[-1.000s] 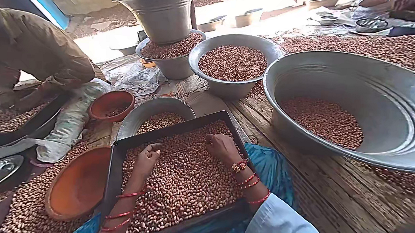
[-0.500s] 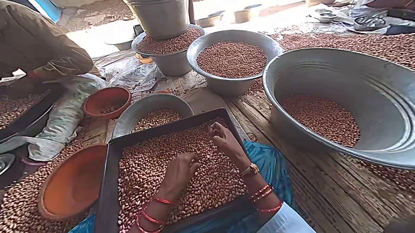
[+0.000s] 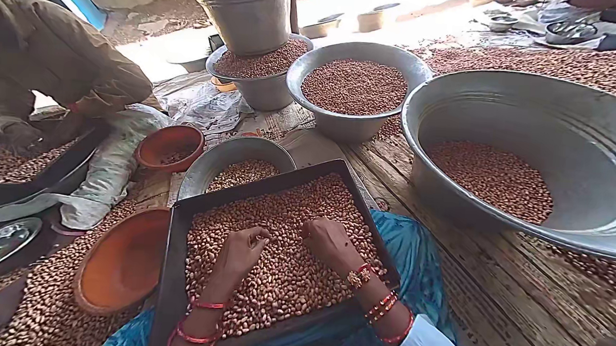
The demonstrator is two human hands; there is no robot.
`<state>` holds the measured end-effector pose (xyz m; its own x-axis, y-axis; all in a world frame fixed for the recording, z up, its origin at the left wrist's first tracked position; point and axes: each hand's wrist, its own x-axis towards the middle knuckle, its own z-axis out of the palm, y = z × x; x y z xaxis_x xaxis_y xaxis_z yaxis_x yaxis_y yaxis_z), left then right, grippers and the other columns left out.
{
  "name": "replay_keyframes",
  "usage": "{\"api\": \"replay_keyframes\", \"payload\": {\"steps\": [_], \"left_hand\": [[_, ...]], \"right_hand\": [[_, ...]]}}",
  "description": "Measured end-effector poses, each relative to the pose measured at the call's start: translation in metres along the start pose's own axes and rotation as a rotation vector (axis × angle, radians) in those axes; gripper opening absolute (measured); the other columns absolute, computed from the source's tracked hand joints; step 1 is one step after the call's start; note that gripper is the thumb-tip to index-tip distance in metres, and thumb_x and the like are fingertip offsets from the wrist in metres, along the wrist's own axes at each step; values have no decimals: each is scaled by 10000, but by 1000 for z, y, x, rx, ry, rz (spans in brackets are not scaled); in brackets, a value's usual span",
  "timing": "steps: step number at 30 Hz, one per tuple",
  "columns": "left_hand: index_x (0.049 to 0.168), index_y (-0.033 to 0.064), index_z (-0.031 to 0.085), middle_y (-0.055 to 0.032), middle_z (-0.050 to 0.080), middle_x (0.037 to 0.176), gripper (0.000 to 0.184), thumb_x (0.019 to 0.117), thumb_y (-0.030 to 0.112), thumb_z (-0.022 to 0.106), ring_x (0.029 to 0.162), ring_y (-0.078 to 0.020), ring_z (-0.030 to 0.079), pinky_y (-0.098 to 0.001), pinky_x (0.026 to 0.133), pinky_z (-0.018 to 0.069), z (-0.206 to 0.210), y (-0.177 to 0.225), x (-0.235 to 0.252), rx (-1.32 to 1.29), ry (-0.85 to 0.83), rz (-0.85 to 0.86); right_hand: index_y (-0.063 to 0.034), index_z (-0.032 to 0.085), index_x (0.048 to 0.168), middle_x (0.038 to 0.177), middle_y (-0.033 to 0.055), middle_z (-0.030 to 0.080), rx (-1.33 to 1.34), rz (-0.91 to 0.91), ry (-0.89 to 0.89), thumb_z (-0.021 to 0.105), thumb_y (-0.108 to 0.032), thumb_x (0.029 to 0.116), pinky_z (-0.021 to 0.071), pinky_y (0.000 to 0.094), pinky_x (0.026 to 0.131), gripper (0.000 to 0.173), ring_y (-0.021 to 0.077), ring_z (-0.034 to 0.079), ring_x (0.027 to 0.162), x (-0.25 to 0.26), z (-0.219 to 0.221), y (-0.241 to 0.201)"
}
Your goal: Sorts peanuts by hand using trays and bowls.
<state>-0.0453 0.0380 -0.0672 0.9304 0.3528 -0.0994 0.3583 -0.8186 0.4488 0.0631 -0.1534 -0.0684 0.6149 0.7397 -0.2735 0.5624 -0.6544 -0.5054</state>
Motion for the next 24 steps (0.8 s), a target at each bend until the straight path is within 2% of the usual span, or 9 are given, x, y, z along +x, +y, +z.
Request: {"api": "replay_keyframes", "payload": {"steps": [4, 8, 11, 13, 16, 18, 21, 23, 24], "left_hand": [[1149, 86, 778, -181, 761, 1068, 226, 1007, 111, 605, 999, -385, 729, -566, 908, 544, 17, 8, -4, 196, 2, 110], [1165, 63, 761, -186, 747, 1096, 229, 1011, 94, 594, 1019, -387, 725, -557, 897, 555, 24, 10, -1, 269, 10, 146], [1176, 51, 748, -195, 741, 1108, 236, 1008, 116, 596, 1045, -391, 715, -563, 923, 544, 21, 12, -1, 267, -43, 125], [1098, 22, 752, -208, 742, 1024, 204, 991, 131, 617, 972, -409, 724, -588, 859, 556, 23, 10, -3, 243, -5, 155], [1033, 13, 745, -181, 723, 874, 168, 957, 153, 690, 826, -350, 707, -546, 785, 551, 15, 5, -2, 90, 20, 98], [1037, 29, 726, -48, 625, 734, 121, 947, 108, 707, 625, -144, 540, -345, 648, 464, 4, -11, 3, -249, 50, 15], [1016, 64, 562, 90, 545, 687, 191, 864, 39, 448, 512, 18, 500, -147, 501, 439, -6, -35, 0, -744, 120, 17], [1072, 49, 589, 58, 565, 757, 246, 869, 33, 451, 558, -1, 497, -175, 529, 425, -13, -39, -8, -618, 77, 22], [1117, 39, 638, -1, 601, 810, 232, 926, 31, 508, 629, -69, 509, -273, 608, 431, -16, -37, -13, -461, 23, 3]], "right_hand": [[-22, 706, 1191, 1163, 221, 705, -18, 60, -27, 556, -146, 1032, 509, 574, 935, 251, 395, 669, 1128, 2, -1, -3], [20, 707, 1114, 1096, 237, 704, 16, -25, -100, 564, -136, 1022, 517, 568, 912, 230, 390, 679, 1068, -11, -9, -16], [-6, 759, 1054, 910, 95, 742, 410, -435, -291, 711, -148, 972, 538, 377, 760, 171, 154, 664, 781, -30, -23, -30], [-7, 747, 1087, 943, 56, 747, 563, -542, -305, 718, -140, 967, 553, 308, 783, 181, 73, 662, 791, -34, -29, -39], [-40, 749, 1091, 985, 114, 750, 281, -279, -19, 655, -173, 999, 548, 443, 840, 187, 229, 708, 890, -24, -32, -37], [-47, 730, 1147, 1080, 174, 732, 90, -85, 36, 582, -170, 1019, 516, 548, 909, 231, 345, 693, 1049, -13, -26, -30], [-29, 711, 1168, 1118, 212, 715, 9, 2, 31, 581, -168, 1018, 498, 586, 913, 242, 392, 674, 1095, -3, -9, -19], [-29, 708, 1172, 1123, 219, 715, -12, 16, 23, 596, -181, 1012, 499, 594, 912, 247, 404, 673, 1100, 2, 0, -15], [-33, 711, 1166, 1118, 217, 717, -17, 19, 23, 591, -183, 1009, 499, 593, 906, 248, 402, 676, 1095, 4, 2, -15]]}}
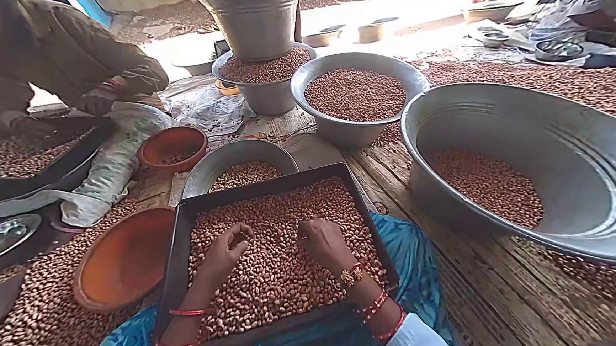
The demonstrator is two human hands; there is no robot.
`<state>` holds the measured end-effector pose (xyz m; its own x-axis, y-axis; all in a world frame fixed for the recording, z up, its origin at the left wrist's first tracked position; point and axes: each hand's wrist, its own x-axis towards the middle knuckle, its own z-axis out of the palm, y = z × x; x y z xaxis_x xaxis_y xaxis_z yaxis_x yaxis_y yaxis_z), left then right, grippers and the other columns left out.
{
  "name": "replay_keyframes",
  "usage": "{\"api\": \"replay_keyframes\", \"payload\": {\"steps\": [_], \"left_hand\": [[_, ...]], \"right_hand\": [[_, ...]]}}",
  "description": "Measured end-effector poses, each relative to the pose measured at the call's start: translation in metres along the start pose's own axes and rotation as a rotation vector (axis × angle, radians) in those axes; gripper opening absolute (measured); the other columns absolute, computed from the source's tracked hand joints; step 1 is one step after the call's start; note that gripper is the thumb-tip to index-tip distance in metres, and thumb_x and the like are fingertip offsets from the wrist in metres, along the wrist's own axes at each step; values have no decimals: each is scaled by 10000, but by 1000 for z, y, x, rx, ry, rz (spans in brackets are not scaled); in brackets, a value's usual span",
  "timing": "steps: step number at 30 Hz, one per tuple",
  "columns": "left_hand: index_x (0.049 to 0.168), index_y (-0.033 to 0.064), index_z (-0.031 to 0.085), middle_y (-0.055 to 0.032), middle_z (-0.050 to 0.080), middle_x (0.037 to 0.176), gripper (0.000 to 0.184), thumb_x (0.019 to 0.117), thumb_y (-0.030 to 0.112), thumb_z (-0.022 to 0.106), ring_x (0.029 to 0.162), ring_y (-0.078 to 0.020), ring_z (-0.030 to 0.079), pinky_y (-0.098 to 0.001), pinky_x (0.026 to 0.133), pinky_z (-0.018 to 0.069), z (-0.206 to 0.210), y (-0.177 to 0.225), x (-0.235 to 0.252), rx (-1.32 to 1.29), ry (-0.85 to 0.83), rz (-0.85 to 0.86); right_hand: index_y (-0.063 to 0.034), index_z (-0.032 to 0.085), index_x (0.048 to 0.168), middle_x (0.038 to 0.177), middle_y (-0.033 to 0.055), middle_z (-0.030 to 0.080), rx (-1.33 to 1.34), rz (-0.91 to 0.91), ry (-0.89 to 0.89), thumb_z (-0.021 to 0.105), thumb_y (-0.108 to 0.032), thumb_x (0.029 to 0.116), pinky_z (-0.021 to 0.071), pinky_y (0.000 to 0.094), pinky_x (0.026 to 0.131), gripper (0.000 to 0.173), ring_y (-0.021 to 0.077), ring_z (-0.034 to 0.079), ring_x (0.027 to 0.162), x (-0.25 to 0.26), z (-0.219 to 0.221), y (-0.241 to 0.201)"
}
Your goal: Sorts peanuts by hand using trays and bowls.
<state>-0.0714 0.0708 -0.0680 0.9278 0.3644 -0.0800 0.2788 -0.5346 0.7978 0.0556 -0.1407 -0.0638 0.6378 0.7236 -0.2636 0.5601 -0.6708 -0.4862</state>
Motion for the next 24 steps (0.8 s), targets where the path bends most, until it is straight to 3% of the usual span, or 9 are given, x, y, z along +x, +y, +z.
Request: {"api": "replay_keyframes", "payload": {"steps": [5, 7, 11, 13, 16, 18, 20, 22, 24], "left_hand": [[1168, 112, 770, -177, 751, 993, 225, 1005, 106, 616, 905, -370, 710, -561, 856, 534, 24, 22, -15, 560, -31, -23], [1193, 102, 760, -184, 742, 1149, 229, 1013, 130, 622, 1099, -389, 700, -560, 978, 518, 30, 23, -13, 624, -66, -32], [1167, 54, 748, -195, 732, 1140, 218, 1001, 114, 620, 1099, -383, 694, -547, 972, 521, 34, 25, -8, 679, -87, -50], [1170, 43, 739, -203, 728, 1134, 219, 1005, 114, 615, 1090, -391, 693, -554, 970, 521, 30, 23, -7, 669, -105, -59], [1150, 12, 730, -225, 724, 1082, 208, 998, 98, 617, 1030, -407, 695, -566, 946, 520, 20, 22, -7, 608, -131, -51], [1091, 8, 737, -184, 707, 938, 169, 980, 103, 651, 845, -329, 665, -512, 833, 526, 9, 20, -12, 469, -177, 6], [993, 42, 728, -20, 671, 811, 107, 943, 123, 679, 702, -102, 600, -310, 692, 510, -10, 8, -21, 179, -372, 141], [1020, 74, 736, 58, 740, 937, 137, 964, 181, 673, 847, 3, 680, -203, 794, 565, -30, 1, -30, -191, -800, 256], [1115, 58, 738, -5, 756, 1098, 217, 990, 222, 672, 1008, -60, 708, -253, 917, 578, -40, 3, -35, -321, -986, 325]], "right_hand": [[-37, 708, 1173, 1123, 210, 720, -19, 3, -17, 593, -203, 1013, 498, 591, 909, 258, 394, 678, 1098, 4, 3, 0], [-37, 705, 1176, 1134, 211, 717, -33, 5, -25, 591, -211, 1013, 495, 592, 914, 264, 394, 675, 1107, 5, 2, 1], [-38, 724, 1129, 1043, 196, 727, 40, -117, -120, 638, -209, 984, 512, 582, 878, 240, 372, 692, 1007, 1, -3, 0], [-13, 739, 1100, 907, 115, 729, 331, -383, -268, 701, -178, 978, 532, 437, 775, 209, 216, 666, 797, -4, -7, 0], [22, 710, 1078, 879, 31, 725, 650, -572, -331, 688, -91, 972, 562, 260, 732, 156, 47, 657, 744, -4, -9, -8], [-13, 740, 1079, 923, 99, 734, 415, -459, -123, 685, -139, 978, 526, 401, 804, 171, 181, 671, 829, 0, -9, -13], [-29, 745, 1104, 1020, 169, 742, 198, -355, -27, 647, -127, 980, 518, 551, 898, 186, 331, 701, 983, 10, 2, -15], [-22, 727, 1138, 1063, 203, 733, 94, -331, -25, 635, -106, 977, 516, 603, 905, 203, 393, 695, 1037, 16, 15, -18], [-13, 710, 1163, 1098, 226, 718, 22, -304, -62, 607, -104, 991, 513, 614, 900, 220, 418, 680, 1073, 18, 23, -24]]}}
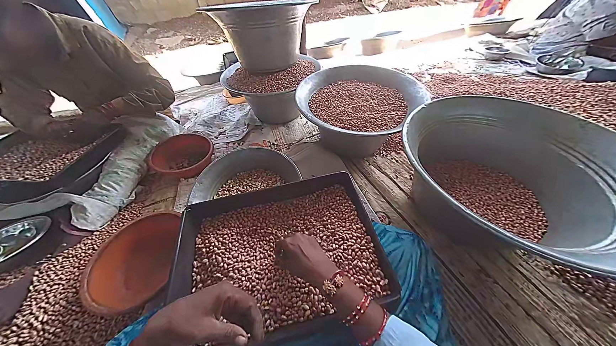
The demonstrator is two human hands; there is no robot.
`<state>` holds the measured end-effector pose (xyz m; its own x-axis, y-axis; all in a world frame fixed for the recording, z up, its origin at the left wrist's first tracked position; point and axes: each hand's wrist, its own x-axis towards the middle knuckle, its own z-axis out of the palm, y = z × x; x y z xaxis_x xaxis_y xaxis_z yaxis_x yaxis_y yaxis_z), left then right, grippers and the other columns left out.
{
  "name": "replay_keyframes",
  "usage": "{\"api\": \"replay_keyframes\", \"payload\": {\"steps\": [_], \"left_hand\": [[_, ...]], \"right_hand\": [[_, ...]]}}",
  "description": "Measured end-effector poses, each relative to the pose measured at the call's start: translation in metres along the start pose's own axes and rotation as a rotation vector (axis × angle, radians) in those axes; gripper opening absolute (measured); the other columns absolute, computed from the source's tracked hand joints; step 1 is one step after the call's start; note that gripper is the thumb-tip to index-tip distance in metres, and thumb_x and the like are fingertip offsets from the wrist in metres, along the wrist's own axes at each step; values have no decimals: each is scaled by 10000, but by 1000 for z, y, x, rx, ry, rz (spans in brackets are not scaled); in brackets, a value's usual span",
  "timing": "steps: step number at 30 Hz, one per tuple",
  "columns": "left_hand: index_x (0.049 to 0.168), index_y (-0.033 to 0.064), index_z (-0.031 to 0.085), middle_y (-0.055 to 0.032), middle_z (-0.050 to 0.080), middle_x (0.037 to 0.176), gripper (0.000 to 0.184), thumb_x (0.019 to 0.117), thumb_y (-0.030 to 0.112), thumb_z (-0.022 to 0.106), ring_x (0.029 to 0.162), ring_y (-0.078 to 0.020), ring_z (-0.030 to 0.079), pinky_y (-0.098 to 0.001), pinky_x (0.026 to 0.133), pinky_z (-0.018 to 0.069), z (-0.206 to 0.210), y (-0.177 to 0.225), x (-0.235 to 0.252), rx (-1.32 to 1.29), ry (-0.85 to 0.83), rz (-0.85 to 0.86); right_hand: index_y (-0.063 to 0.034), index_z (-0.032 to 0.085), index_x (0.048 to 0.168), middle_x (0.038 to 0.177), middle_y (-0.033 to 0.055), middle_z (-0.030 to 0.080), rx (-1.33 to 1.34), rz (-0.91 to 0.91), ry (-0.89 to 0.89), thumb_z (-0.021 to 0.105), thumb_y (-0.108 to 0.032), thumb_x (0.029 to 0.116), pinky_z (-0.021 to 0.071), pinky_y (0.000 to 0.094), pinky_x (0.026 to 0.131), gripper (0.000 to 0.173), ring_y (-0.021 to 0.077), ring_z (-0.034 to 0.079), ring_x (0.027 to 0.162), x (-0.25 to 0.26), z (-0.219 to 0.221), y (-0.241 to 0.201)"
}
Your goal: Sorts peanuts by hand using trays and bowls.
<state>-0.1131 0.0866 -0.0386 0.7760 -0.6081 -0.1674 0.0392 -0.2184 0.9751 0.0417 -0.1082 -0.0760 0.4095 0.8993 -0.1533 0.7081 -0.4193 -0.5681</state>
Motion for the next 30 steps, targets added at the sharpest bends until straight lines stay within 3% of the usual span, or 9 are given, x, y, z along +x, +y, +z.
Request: {"api": "replay_keyframes", "payload": {"steps": [3, 7, 11, 15, 19, 22, 26, 28, 30], "left_hand": [[1098, 61, 730, 24, 751, 1053, 182, 954, 150, 662, 906, -33, 711, -241, 837, 594, -1, 15, -2, 291, 411, -152], [1101, 77, 740, -57, 751, 1051, 152, 959, 82, 684, 909, -195, 721, -432, 865, 571, -13, 20, 27, 649, 844, -458], [1127, 80, 761, -157, 727, 1091, 205, 974, 58, 625, 999, -341, 704, -552, 900, 536, -24, 9, 61, 869, 903, -540], [1163, 72, 758, -204, 703, 1137, 224, 987, 98, 622, 1091, -390, 678, -564, 936, 526, -31, -6, 89, 949, 882, -573], [1211, 55, 731, -203, 676, 1214, 282, 990, 219, 668, 1208, -385, 620, -528, 991, 509, -35, -16, 102, 993, 793, -667], [1204, 32, 723, -213, 674, 1208, 290, 985, 213, 666, 1203, -397, 621, -538, 989, 503, -33, -18, 104, 996, 783, -651], [1138, 33, 727, -185, 723, 1081, 235, 964, 185, 684, 1049, -344, 693, -537, 946, 520, -38, -23, 96, 793, 865, -602], [1129, -23, 672, -157, 712, 951, 180, 987, 85, 648, 838, -248, 692, -434, 813, 548, -44, -24, 91, 501, 970, -514], [1099, -38, 567, -61, 662, 792, 138, 1007, -34, 465, 590, -95, 635, -246, 575, 546, -46, -27, 87, 184, 1052, -380]], "right_hand": [[9, 706, 1137, 1108, 241, 709, -45, 26, -13, 574, -92, 1004, 514, 609, 901, 213, 427, 674, 1088, 4, 4, -4], [33, 689, 1102, 1080, 252, 701, -89, 70, -23, 569, -117, 1011, 517, 610, 864, 212, 431, 678, 1062, 4, 4, -7], [12, 718, 1033, 1003, 220, 715, 13, -39, -148, 645, -161, 976, 515, 603, 840, 197, 399, 688, 991, -15, -7, -23], [24, 735, 1161, 1030, 145, 755, 436, -425, -398, 704, -98, 970, 555, 426, 885, 229, 209, 709, 925, -34, -20, -27], [-23, 698, 1195, 1126, 215, 714, -32, 115, -68, 637, -171, 1002, 513, 591, 904, 251, 391, 682, 1073, -44, -47, -14], [59, 599, 1299, 1323, 288, 588, -203, 471, -32, 467, -70, 1049, 482, 573, 961, 311, 444, 589, 1230, -41, -46, -11], [16, 637, 1252, 1253, 260, 636, -103, 212, -112, 571, -91, 1013, 515, 588, 911, 270, 425, 639, 1151, -34, -22, -9], [-57, 708, 1204, 1183, 185, 710, 74, 6, -42, 661, -167, 990, 511, 595, 943, 246, 371, 671, 1130, -26, -21, -3], [-53, 732, 1159, 1111, 162, 742, 132, -49, 94, 629, -164, 1003, 517, 579, 925, 218, 348, 699, 1070, -15, -34, -1]]}}
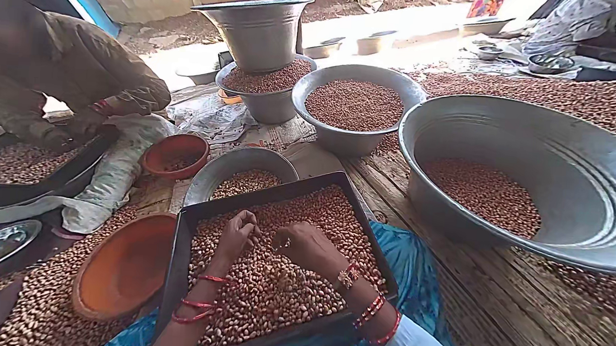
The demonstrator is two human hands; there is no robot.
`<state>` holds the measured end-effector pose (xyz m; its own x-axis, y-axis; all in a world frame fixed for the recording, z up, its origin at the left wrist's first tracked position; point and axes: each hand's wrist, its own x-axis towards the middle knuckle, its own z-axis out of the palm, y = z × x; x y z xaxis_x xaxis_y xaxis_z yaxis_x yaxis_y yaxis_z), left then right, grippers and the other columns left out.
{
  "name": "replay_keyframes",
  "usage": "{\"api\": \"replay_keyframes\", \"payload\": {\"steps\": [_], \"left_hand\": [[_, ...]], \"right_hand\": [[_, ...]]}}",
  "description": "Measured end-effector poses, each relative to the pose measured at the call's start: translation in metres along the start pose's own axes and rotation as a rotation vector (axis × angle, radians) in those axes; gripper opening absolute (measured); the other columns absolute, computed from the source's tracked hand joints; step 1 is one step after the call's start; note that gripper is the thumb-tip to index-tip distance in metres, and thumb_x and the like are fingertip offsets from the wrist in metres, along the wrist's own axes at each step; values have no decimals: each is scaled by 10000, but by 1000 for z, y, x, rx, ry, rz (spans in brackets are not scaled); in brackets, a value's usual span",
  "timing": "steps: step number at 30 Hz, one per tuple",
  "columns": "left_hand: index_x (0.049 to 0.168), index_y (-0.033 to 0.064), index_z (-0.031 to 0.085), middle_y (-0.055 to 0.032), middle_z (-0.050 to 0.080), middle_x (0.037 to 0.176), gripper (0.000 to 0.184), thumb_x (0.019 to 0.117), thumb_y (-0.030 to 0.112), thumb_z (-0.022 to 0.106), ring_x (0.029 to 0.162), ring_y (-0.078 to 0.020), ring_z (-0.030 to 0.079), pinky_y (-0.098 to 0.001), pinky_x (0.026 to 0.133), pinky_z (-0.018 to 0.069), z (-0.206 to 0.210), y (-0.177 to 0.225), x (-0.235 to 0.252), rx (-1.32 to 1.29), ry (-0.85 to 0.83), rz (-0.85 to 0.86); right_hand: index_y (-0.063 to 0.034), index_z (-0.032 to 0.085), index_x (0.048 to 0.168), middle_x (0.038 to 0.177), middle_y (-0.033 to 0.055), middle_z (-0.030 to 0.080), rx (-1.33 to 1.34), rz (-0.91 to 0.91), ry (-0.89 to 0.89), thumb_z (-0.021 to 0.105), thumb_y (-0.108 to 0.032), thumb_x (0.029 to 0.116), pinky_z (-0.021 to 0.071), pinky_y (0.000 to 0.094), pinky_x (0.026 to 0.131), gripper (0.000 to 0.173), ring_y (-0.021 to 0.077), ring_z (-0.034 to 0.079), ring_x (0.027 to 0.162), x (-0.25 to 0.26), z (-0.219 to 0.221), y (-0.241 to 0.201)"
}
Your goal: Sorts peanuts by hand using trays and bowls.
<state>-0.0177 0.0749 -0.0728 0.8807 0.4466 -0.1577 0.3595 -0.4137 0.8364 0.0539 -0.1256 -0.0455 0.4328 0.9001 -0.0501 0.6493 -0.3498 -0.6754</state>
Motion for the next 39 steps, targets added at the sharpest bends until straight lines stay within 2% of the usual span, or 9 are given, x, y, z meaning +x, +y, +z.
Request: {"api": "replay_keyframes", "payload": {"steps": [2, 9, 13, 19, 24, 27, 30, 35, 39], "left_hand": [[1098, -35, 594, -38, 610, 759, 188, 990, -47, 441, 540, -67, 547, -225, 528, 477, 2, 2, -2, -41, 6, 17], [1224, 14, 716, -216, 731, 1123, 261, 1026, 114, 579, 1082, -369, 698, -534, 991, 506, 36, 27, -5, 573, -25, 135], [1258, -24, 680, -235, 705, 1196, 299, 1024, 136, 585, 1153, -399, 677, -558, 1006, 504, 51, 28, -4, 714, -22, 148], [1248, -50, 664, -245, 702, 1184, 318, 1030, 162, 569, 1118, -406, 688, -561, 966, 521, 58, 26, -5, 757, -2, 159], [1189, -12, 710, -228, 725, 1088, 265, 1005, 153, 615, 1006, -400, 717, -569, 901, 545, 56, 16, -3, 686, 2, 216], [1084, -6, 691, -81, 640, 798, 163, 1005, 104, 600, 662, -164, 574, -347, 670, 482, 40, 8, 1, 249, -16, 134], [1110, 13, 567, 42, 607, 763, 256, 914, 44, 406, 555, -2, 543, -170, 514, 459, 24, 1, -5, -151, -173, 117], [1152, 61, 741, -132, 695, 901, 231, 967, 188, 689, 777, -267, 627, -464, 782, 515, 37, 19, -42, 522, -244, 131], [1182, 40, 735, -206, 731, 1103, 253, 992, 185, 650, 1029, -383, 700, -544, 944, 525, 49, 18, -51, 677, -233, 96]], "right_hand": [[-46, 726, 1158, 1107, 175, 735, -103, 74, 84, 552, -133, 1027, 515, 571, 909, 234, 360, 694, 1073, 12, -17, 2], [21, 698, 1135, 1122, 236, 708, -335, 144, 60, 523, -77, 1016, 519, 568, 889, 234, 408, 680, 1089, 48, -12, 25], [29, 686, 1160, 1129, 249, 704, -312, 138, 78, 495, -69, 1031, 523, 574, 892, 250, 420, 680, 1094, 49, -2, 33], [-26, 695, 1177, 1117, 197, 717, -124, 167, 72, 602, -208, 987, 510, 579, 902, 279, 369, 682, 1089, 50, -7, 46], [-17, 581, 1113, 916, 55, 654, 640, 110, 211, 535, -89, 947, 547, 302, 675, 187, 105, 640, 727, 31, -24, 45], [-21, 622, 1150, 864, 66, 596, 397, 142, 124, 558, -113, 972, 454, 381, 697, 210, 164, 544, 727, 5, -24, 26], [-42, 701, 1166, 992, 169, 715, 105, 192, 45, 610, -190, 1003, 522, 534, 846, 238, 328, 685, 941, -14, -2, 18], [-38, 710, 1173, 1132, 201, 717, 7, 273, -39, 632, -212, 1004, 512, 574, 927, 254, 376, 675, 1111, -19, 24, 18], [-34, 698, 1190, 1148, 206, 710, -38, 305, -93, 613, -257, 1023, 505, 566, 949, 291, 377, 669, 1128, -16, 28, 14]]}}
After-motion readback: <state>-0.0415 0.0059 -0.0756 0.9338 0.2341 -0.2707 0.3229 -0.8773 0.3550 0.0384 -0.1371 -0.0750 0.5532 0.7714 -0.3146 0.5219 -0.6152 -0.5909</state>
